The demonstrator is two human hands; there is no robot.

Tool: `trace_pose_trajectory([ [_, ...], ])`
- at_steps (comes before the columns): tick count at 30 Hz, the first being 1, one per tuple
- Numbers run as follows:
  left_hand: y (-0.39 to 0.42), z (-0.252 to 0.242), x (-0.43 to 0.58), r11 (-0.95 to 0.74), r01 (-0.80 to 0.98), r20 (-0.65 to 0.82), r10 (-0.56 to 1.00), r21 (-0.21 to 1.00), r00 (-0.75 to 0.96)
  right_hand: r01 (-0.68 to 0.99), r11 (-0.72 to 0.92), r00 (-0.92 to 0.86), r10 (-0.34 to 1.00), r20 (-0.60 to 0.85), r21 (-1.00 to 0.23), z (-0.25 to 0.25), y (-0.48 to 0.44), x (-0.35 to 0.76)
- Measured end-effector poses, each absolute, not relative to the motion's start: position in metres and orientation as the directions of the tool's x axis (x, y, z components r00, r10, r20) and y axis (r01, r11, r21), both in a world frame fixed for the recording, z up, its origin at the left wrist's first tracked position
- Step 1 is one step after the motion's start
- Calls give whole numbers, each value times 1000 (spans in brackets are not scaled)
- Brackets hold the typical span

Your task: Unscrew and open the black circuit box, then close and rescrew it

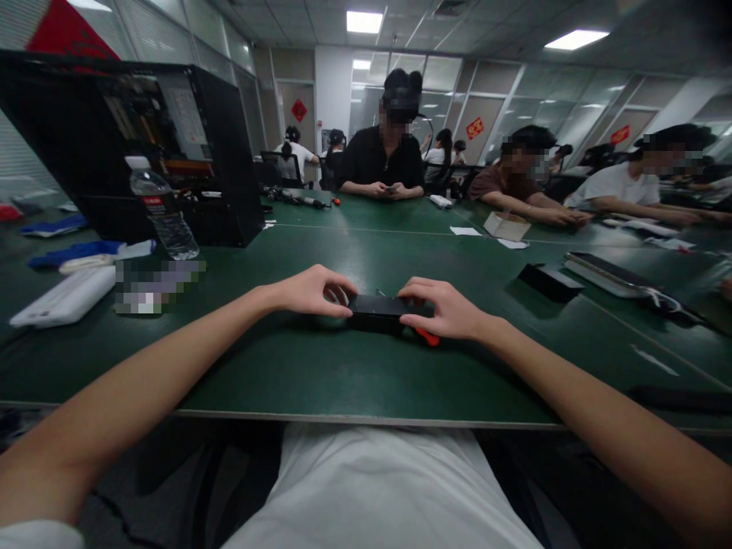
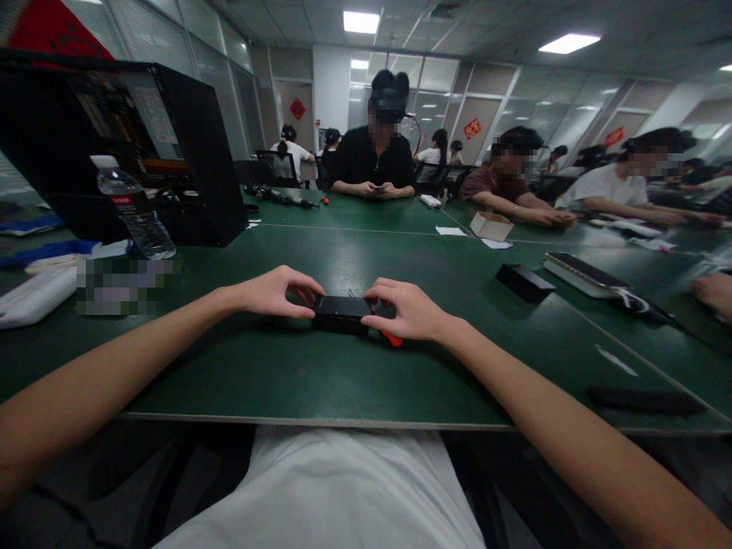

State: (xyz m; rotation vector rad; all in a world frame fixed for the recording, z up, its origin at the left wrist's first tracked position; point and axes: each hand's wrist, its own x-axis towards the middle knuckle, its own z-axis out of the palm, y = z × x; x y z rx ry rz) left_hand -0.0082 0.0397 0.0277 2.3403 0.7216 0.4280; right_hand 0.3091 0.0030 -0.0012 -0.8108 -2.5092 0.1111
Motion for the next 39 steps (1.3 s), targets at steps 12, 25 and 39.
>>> trace_pose_trajectory([
  [12,32,31,-3,-743,413,181,573,527,800,542,816,-706,571,419,-199,-2,3,310],
  [25,33,34,-5,-745,410,175,567,526,805,539,820,-704,564,431,-192,-2,3,308],
  [39,32,35,-3,-688,477,140,637,547,758,512,838,-709,537,457,-191,3,4,307],
])
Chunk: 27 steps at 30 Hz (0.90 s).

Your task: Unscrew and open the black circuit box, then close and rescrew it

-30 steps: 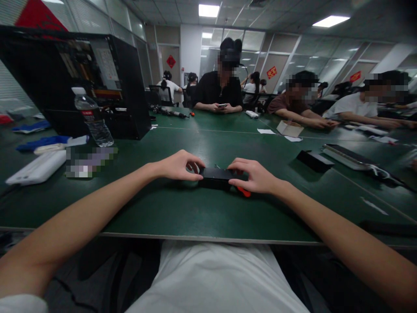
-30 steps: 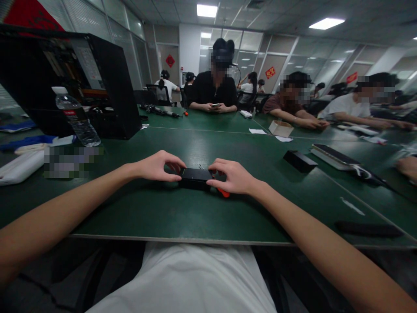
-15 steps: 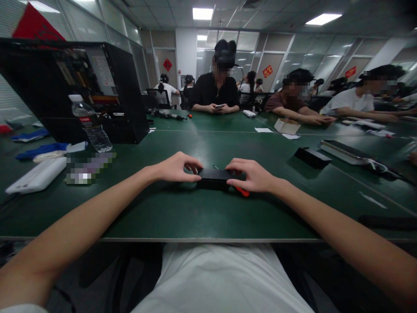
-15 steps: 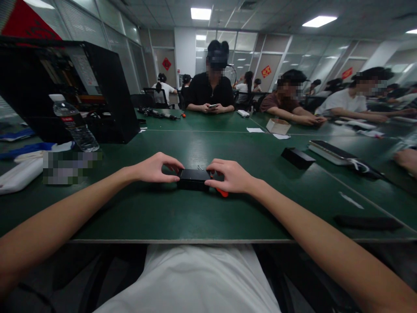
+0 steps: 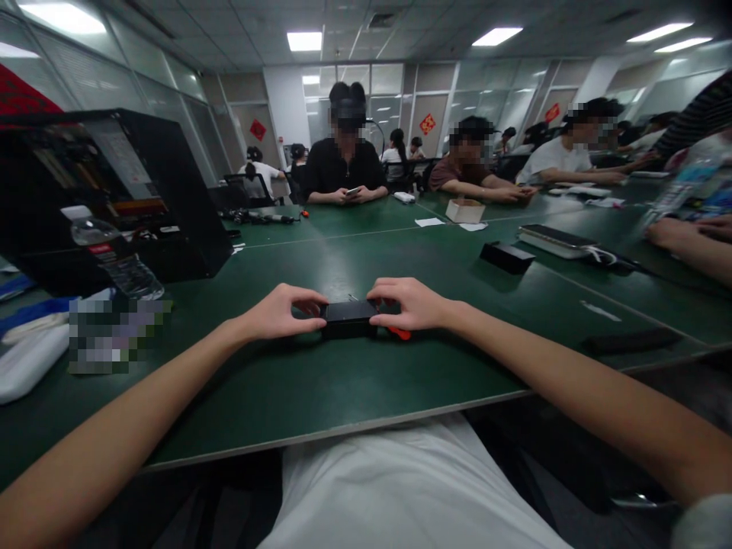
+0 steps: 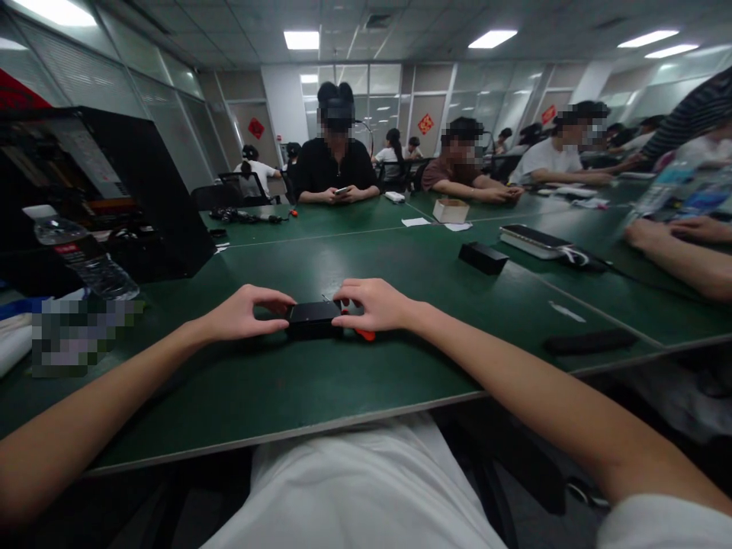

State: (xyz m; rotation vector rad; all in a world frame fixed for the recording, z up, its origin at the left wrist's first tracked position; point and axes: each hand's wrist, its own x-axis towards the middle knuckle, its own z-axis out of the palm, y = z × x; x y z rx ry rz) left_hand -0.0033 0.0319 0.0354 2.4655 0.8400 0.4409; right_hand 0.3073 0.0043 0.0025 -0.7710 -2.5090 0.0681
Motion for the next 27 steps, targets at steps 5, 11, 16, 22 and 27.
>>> trace_pose_trajectory([
  [5,27,24,-4,-605,466,151,699,646,699,513,837,-698,536,475,-190,0,5,308],
  [11,18,15,0,-592,472,225,747,654,625,507,838,-697,535,478,-199,1,6,309],
  [16,18,16,1,-586,473,213,747,658,629,513,830,-693,551,465,-219,0,8,310],
  [22,19,15,1,-550,503,179,773,667,608,513,827,-695,557,455,-231,-1,8,310],
  [27,21,10,1,-511,442,180,779,737,601,499,832,-703,551,449,-241,1,8,310],
])
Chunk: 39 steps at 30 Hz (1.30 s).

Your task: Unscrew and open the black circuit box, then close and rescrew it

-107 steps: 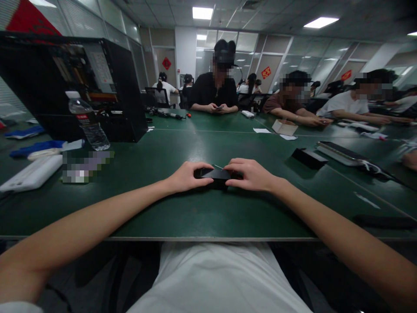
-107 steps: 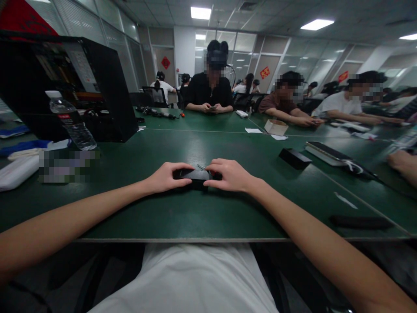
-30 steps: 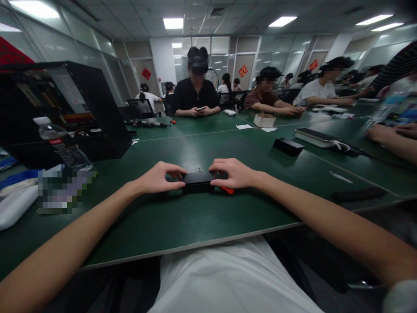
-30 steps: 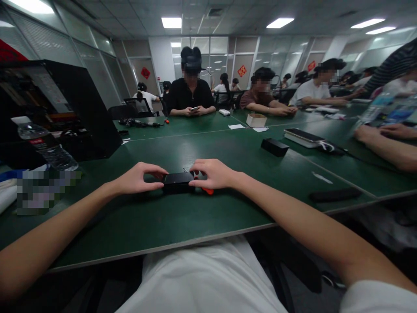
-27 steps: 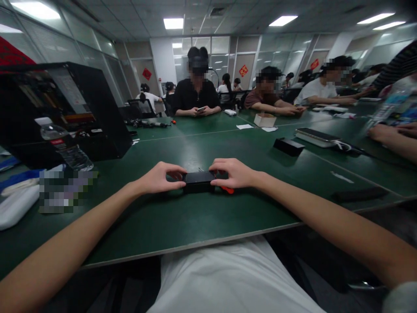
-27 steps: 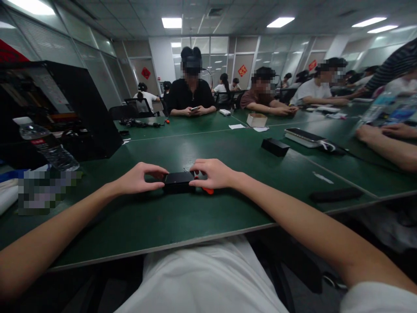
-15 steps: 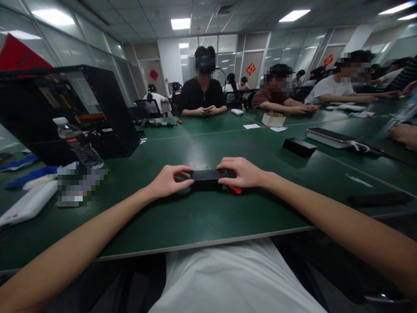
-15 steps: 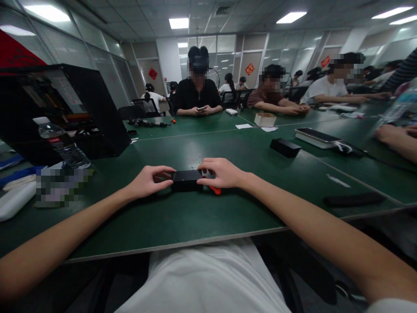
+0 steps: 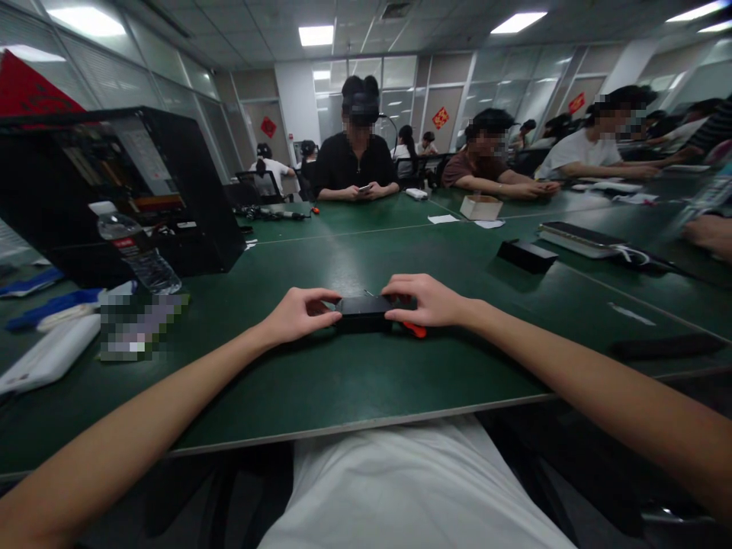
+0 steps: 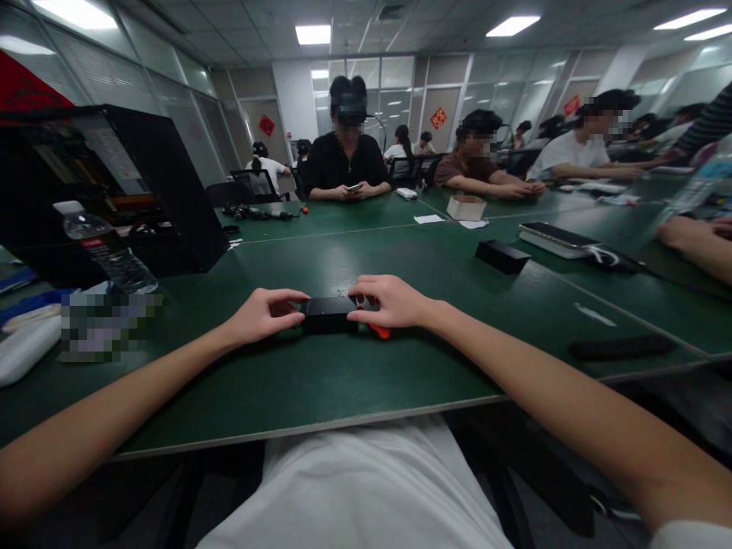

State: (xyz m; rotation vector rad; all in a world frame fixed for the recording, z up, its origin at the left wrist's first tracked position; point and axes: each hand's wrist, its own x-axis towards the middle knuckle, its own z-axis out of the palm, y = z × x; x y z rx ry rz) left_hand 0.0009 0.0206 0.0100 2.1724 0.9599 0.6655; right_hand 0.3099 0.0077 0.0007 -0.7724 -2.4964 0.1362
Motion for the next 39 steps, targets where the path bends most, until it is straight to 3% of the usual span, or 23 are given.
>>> trace_pose_trajectory([
  [39,22,6,1,-510,405,196,772,759,605,484,842,-722,538,436,-238,6,7,311],
])
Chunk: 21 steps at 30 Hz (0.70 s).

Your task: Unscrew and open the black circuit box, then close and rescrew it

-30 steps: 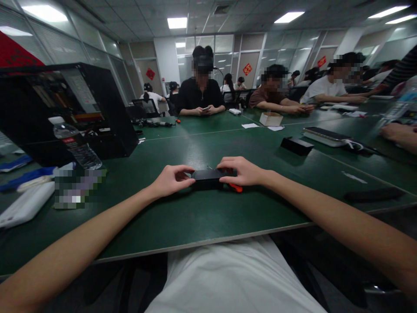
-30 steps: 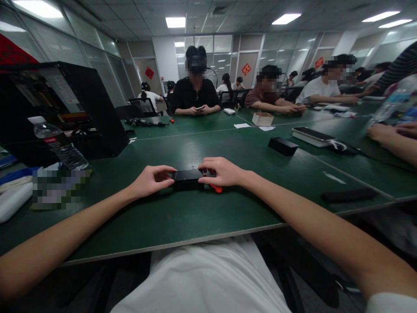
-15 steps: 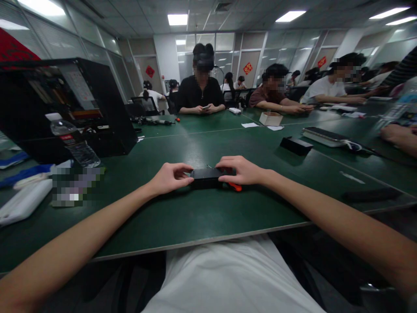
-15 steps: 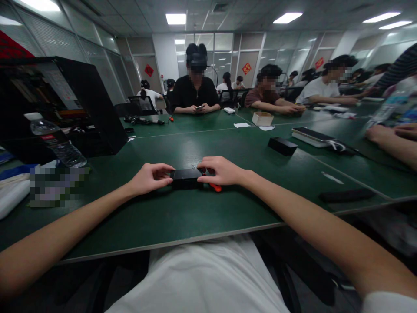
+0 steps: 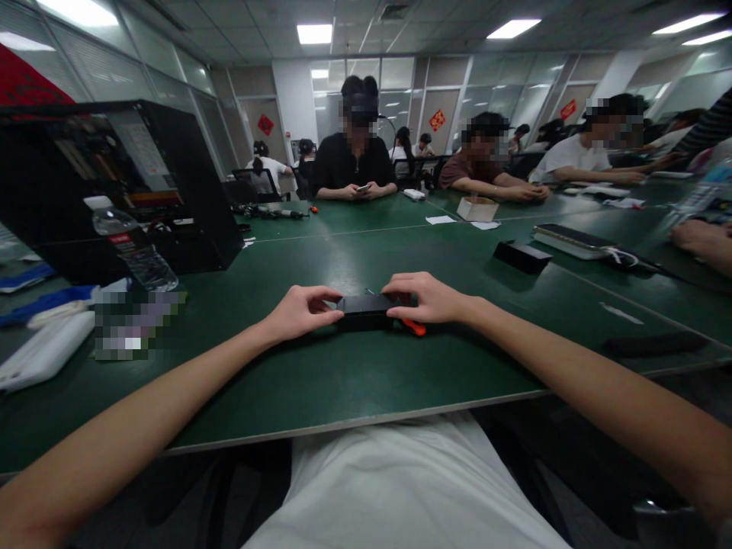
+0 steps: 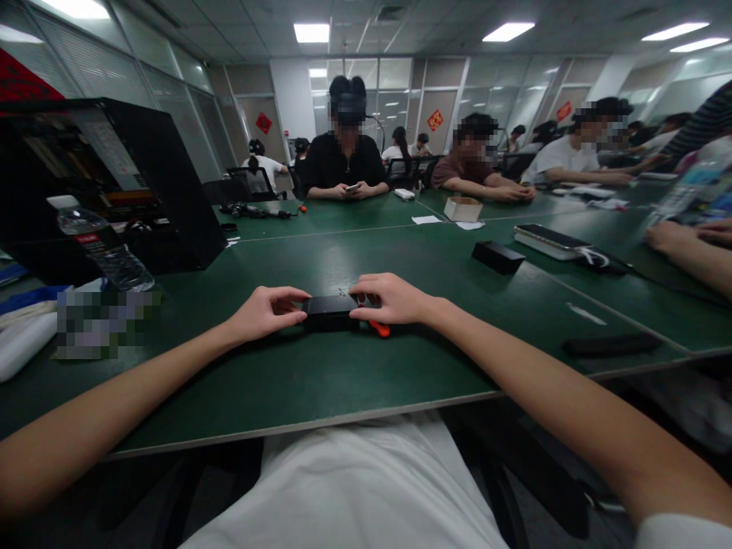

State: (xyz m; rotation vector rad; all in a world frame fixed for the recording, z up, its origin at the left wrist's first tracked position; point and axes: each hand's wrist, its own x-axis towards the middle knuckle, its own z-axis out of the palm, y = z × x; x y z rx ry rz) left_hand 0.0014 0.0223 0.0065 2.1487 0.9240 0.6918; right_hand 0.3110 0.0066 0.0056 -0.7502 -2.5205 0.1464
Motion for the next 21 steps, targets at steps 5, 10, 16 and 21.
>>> trace_pose_trajectory([
  [5,21,6,3,-520,420,199,772,744,603,487,841,-722,539,433,-235,6,8,312],
  [10,19,6,5,-524,432,202,776,734,597,497,808,-690,590,419,-318,3,10,314],
  [16,19,6,5,-527,424,212,775,737,595,529,737,-639,672,373,-421,4,9,314],
  [21,20,5,5,-533,409,220,768,740,602,525,741,-645,667,373,-419,5,8,314],
])
